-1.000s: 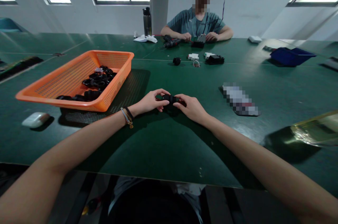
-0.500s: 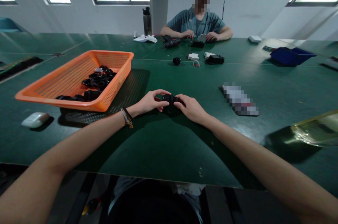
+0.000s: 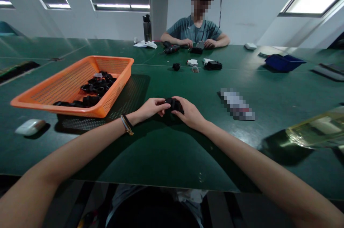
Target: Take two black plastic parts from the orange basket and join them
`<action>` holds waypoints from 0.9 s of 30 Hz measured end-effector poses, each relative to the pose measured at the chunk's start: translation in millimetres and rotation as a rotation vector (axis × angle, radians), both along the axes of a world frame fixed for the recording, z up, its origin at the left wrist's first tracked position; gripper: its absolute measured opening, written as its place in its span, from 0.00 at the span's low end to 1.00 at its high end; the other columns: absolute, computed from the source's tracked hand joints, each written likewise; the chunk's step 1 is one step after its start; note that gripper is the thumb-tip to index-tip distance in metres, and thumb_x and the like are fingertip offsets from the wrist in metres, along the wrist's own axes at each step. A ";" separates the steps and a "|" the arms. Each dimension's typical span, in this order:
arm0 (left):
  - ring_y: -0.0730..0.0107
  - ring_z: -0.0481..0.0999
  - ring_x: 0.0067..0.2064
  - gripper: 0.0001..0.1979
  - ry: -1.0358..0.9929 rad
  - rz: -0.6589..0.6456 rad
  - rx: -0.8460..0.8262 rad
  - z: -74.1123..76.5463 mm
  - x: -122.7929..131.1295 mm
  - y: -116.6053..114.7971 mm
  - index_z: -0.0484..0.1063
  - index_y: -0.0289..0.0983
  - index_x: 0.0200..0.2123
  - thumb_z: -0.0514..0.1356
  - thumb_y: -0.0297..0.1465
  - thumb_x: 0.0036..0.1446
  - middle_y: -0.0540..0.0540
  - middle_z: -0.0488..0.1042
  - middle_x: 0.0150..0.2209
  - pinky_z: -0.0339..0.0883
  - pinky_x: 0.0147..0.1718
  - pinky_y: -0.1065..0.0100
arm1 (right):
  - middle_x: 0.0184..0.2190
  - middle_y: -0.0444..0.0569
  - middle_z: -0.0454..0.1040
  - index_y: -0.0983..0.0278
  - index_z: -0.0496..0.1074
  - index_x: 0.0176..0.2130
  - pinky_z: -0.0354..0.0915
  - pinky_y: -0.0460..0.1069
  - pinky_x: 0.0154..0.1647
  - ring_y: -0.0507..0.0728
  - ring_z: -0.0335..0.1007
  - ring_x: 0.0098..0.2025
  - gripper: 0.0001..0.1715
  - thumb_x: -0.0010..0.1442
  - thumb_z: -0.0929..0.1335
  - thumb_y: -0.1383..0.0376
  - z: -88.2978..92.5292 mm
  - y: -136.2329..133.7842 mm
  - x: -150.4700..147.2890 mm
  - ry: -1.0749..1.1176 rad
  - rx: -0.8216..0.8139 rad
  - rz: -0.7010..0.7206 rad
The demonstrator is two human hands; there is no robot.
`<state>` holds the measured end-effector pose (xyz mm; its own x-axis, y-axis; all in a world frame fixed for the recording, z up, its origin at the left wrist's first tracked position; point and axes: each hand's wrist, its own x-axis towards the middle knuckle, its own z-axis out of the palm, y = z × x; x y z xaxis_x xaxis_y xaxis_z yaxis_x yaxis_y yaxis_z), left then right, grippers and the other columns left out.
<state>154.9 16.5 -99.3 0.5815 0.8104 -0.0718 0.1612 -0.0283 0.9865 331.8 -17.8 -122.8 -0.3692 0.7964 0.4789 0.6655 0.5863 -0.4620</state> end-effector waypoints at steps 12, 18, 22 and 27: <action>0.79 0.65 0.24 0.16 -0.012 0.059 0.194 -6.0 3.9 -11.2 0.68 0.31 0.32 0.59 0.39 0.44 0.52 0.67 0.24 0.60 0.21 0.76 | 0.41 0.53 0.70 0.64 0.61 0.44 0.64 0.54 0.41 0.58 0.68 0.40 0.17 0.54 0.62 0.61 4.0 -7.3 -4.6 0.186 -0.017 -0.029; 0.73 0.69 0.30 0.19 0.032 0.130 0.360 -8.8 3.6 -14.2 0.70 0.31 0.38 0.59 0.39 0.46 0.46 0.72 0.31 0.63 0.28 0.72 | 0.39 0.52 0.71 0.64 0.61 0.44 0.63 0.53 0.39 0.57 0.68 0.38 0.17 0.54 0.61 0.59 6.7 -12.5 -10.1 0.297 -0.123 -0.078; 0.68 0.71 0.35 0.21 0.059 0.165 0.475 -10.6 3.4 -15.3 0.69 0.31 0.42 0.59 0.39 0.47 0.44 0.72 0.35 0.64 0.34 0.69 | 0.36 0.51 0.71 0.64 0.62 0.43 0.63 0.53 0.38 0.57 0.67 0.37 0.18 0.54 0.61 0.58 8.7 -15.0 -11.4 0.351 -0.178 -0.087; 0.68 0.70 0.35 0.22 0.136 0.195 0.592 -7.6 2.5 -18.2 0.68 0.33 0.44 0.60 0.39 0.47 0.44 0.71 0.36 0.65 0.34 0.67 | 0.33 0.50 0.71 0.65 0.62 0.42 0.63 0.51 0.35 0.56 0.67 0.34 0.18 0.54 0.61 0.57 10.0 -18.3 -12.7 0.417 -0.217 -0.098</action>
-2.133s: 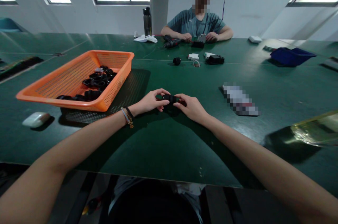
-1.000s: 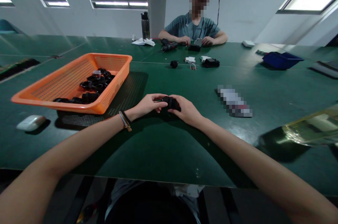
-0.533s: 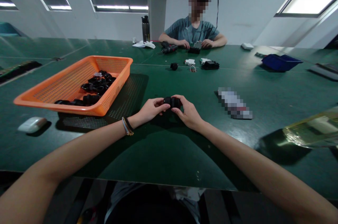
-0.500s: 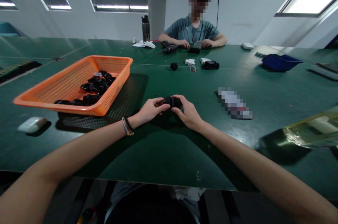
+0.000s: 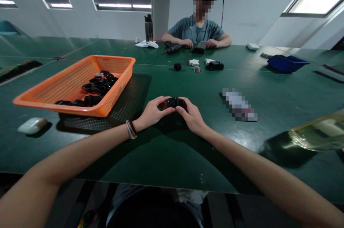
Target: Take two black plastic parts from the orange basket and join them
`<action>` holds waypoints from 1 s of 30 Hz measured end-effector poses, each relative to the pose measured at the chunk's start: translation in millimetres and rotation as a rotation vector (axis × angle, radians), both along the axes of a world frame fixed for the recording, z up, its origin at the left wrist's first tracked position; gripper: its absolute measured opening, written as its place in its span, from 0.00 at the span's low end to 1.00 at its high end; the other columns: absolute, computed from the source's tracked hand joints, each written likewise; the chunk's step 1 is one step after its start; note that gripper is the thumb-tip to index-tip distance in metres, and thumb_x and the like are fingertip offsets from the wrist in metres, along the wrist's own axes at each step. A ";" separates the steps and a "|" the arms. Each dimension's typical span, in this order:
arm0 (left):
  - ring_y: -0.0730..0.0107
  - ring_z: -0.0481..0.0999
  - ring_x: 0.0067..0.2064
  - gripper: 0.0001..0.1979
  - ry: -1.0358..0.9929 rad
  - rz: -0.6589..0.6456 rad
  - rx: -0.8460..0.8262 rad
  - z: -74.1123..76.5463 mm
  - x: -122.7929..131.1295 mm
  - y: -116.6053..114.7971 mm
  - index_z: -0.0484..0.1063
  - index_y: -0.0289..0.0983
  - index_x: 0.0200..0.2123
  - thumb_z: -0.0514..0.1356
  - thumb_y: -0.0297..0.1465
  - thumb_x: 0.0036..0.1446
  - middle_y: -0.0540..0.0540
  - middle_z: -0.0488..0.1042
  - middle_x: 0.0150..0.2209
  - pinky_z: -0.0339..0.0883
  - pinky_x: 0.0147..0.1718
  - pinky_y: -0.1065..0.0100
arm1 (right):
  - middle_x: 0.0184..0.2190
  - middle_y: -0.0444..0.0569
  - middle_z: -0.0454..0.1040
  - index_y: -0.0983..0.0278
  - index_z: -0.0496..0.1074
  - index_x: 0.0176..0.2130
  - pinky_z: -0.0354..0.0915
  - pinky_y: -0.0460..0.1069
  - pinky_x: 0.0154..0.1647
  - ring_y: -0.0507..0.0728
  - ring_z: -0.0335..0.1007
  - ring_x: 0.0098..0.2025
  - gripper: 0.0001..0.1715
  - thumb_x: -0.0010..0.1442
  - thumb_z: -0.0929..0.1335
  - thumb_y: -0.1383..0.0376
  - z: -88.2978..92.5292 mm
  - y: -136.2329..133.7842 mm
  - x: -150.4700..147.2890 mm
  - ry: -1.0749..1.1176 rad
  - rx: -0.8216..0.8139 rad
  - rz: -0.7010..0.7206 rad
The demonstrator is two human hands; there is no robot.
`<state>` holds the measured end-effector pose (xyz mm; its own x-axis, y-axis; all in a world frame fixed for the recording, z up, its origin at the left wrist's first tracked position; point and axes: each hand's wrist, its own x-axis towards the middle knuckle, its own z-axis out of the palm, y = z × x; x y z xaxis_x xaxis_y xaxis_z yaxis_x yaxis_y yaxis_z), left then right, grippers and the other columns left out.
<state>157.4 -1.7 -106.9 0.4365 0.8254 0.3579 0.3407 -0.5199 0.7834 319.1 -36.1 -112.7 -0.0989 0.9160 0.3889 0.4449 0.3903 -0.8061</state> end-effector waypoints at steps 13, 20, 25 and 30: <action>0.70 0.68 0.34 0.20 0.010 -0.017 -0.072 4.5 3.2 0.6 0.66 0.33 0.41 0.58 0.39 0.48 0.46 0.69 0.36 0.62 0.32 0.70 | 0.27 0.46 0.69 0.64 0.62 0.41 0.62 0.49 0.31 0.53 0.65 0.29 0.17 0.57 0.59 0.56 -6.2 5.2 0.1 0.065 -0.087 0.058; 0.75 0.62 0.26 0.19 -0.051 -0.155 -0.266 -1.9 2.3 9.1 0.64 0.33 0.29 0.49 0.45 0.52 0.51 0.63 0.24 0.56 0.25 0.73 | 0.38 0.51 0.70 0.63 0.60 0.44 0.63 0.53 0.38 0.57 0.68 0.37 0.17 0.55 0.61 0.60 -3.1 5.7 3.8 -0.129 0.089 0.036; 0.75 0.62 0.27 0.18 -0.046 -0.190 -0.271 -2.3 1.9 9.1 0.63 0.34 0.28 0.50 0.44 0.51 0.51 0.63 0.24 0.56 0.25 0.73 | 0.39 0.52 0.70 0.64 0.60 0.45 0.64 0.53 0.38 0.57 0.67 0.36 0.18 0.54 0.61 0.62 -3.5 5.8 4.3 -0.160 0.130 0.050; 0.75 0.62 0.27 0.14 -0.075 -0.180 -0.265 2.0 3.0 4.9 0.62 0.34 0.29 0.53 0.41 0.49 0.52 0.63 0.25 0.57 0.26 0.73 | 0.40 0.51 0.70 0.63 0.60 0.45 0.64 0.54 0.39 0.57 0.67 0.37 0.17 0.54 0.62 0.63 -2.1 3.8 4.0 -0.156 0.137 0.046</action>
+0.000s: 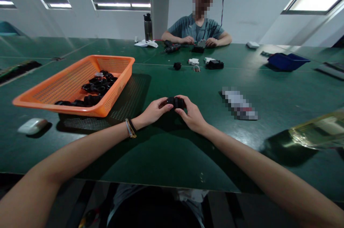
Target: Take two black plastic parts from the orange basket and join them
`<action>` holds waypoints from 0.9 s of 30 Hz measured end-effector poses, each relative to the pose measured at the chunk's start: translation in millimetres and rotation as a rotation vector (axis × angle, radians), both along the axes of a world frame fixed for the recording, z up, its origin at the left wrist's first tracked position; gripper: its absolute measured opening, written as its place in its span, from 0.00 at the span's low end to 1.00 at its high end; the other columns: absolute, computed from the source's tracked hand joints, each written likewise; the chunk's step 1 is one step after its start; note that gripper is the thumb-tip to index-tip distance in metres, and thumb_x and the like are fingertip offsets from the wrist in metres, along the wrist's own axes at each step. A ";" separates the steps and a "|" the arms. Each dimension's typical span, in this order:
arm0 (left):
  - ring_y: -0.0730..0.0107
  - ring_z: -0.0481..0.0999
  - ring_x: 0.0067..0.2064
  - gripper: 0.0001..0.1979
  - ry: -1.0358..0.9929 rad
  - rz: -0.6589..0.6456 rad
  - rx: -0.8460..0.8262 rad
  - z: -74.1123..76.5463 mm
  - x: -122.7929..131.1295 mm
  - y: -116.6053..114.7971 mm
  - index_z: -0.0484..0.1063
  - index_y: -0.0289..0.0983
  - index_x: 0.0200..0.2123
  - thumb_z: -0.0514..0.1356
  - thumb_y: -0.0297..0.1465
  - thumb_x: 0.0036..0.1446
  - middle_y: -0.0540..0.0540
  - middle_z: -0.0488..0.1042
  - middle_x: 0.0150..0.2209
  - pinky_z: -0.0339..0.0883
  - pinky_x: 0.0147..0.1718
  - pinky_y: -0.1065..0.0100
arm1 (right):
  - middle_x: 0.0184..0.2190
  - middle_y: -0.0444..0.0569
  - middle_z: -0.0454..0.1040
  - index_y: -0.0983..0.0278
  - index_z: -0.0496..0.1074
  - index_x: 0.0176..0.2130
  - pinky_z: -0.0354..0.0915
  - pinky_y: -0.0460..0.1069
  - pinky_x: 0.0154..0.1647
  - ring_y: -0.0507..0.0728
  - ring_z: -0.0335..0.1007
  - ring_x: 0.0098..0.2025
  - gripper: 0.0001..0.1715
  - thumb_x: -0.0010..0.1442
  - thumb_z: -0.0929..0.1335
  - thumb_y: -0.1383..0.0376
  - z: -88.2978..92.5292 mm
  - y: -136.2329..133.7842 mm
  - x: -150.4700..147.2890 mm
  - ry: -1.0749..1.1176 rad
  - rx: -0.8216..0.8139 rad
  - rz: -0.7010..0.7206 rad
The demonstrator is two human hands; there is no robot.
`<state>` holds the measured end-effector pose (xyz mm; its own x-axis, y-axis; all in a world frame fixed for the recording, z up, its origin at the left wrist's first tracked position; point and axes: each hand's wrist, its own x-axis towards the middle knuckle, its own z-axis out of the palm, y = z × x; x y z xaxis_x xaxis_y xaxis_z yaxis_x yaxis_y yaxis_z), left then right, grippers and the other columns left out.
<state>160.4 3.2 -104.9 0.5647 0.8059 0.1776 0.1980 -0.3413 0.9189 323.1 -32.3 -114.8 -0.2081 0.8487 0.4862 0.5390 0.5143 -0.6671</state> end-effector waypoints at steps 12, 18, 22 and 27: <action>0.70 0.65 0.32 0.15 0.069 0.112 0.189 3.1 -0.8 -7.5 0.66 0.33 0.37 0.57 0.38 0.49 0.48 0.66 0.31 0.60 0.32 0.70 | 0.38 0.51 0.70 0.63 0.60 0.44 0.63 0.55 0.41 0.58 0.67 0.39 0.17 0.56 0.61 0.59 1.1 -4.7 -3.4 0.126 -0.098 0.001; 0.69 0.65 0.34 0.17 0.126 0.122 0.330 5.8 -2.6 -10.2 0.67 0.34 0.39 0.56 0.40 0.50 0.47 0.66 0.32 0.60 0.34 0.69 | 0.35 0.50 0.71 0.63 0.60 0.43 0.63 0.54 0.39 0.58 0.67 0.38 0.17 0.55 0.61 0.58 1.0 -7.0 -6.0 0.184 -0.145 -0.013; 0.68 0.66 0.35 0.16 0.162 0.136 0.397 6.1 -3.0 -11.0 0.66 0.34 0.39 0.56 0.40 0.51 0.47 0.67 0.33 0.60 0.35 0.69 | 0.35 0.49 0.70 0.63 0.61 0.43 0.63 0.53 0.39 0.57 0.66 0.37 0.17 0.55 0.61 0.57 -1.2 -7.6 -6.9 0.224 -0.176 -0.032; 0.68 0.66 0.36 0.16 0.180 0.125 0.454 5.9 -3.9 -10.6 0.66 0.34 0.39 0.57 0.39 0.51 0.46 0.67 0.35 0.61 0.37 0.68 | 0.36 0.49 0.70 0.63 0.61 0.43 0.63 0.53 0.39 0.56 0.66 0.38 0.17 0.56 0.60 0.57 -4.2 -8.7 -8.0 0.284 -0.236 -0.005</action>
<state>156.4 -7.4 -99.0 0.5224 0.7334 0.4349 0.4045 -0.6622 0.6308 315.1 -41.0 -118.9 -0.0884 0.9452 0.3144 0.3171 0.3259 -0.8906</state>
